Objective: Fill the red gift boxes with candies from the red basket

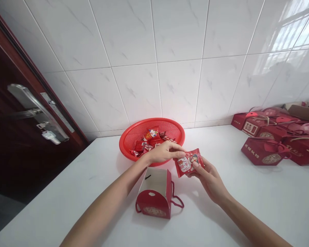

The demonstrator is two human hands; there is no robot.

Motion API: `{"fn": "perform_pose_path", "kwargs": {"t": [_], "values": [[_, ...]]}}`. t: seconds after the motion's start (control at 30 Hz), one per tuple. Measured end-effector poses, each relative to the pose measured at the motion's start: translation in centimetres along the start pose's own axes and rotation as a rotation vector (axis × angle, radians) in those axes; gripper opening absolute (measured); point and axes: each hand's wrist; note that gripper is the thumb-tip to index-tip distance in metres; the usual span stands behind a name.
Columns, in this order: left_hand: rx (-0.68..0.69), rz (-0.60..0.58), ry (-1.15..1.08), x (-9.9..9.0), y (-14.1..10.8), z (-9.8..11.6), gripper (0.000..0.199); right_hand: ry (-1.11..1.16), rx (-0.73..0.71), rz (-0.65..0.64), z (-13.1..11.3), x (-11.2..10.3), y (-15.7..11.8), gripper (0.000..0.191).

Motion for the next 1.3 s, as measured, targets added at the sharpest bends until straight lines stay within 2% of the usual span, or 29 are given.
{"fn": "perform_pose_path", "kwargs": {"t": [0.1,0.27,0.6,0.9,1.3], "values": [[-0.002,0.061,0.006,0.07,-0.11,-0.13,0.036,0.028,-0.020,0.011,-0.24,0.19,-0.20,0.032],[-0.011,0.066,0.011,0.17,-0.25,-0.35,0.050,0.038,-0.004,0.026,-0.58,0.15,-0.38,0.036],[0.006,0.055,-0.062,0.30,-0.46,-0.02,0.052,0.031,-0.005,-0.015,0.00,0.12,-0.17,0.041],[0.025,0.093,0.010,-0.09,-0.29,-0.21,0.051,-0.008,-0.022,0.036,0.05,-0.04,-0.12,0.040],[0.020,0.035,0.030,-0.26,-0.52,-0.32,0.045,-0.009,-0.036,0.055,-0.32,0.57,-0.49,0.040]]}}
Point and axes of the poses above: each hand's wrist, its own y-axis towards the middle knuckle, its own x-axis out of the palm, z = x × y, and after that the axes turned 12 degrees about y, right-handed
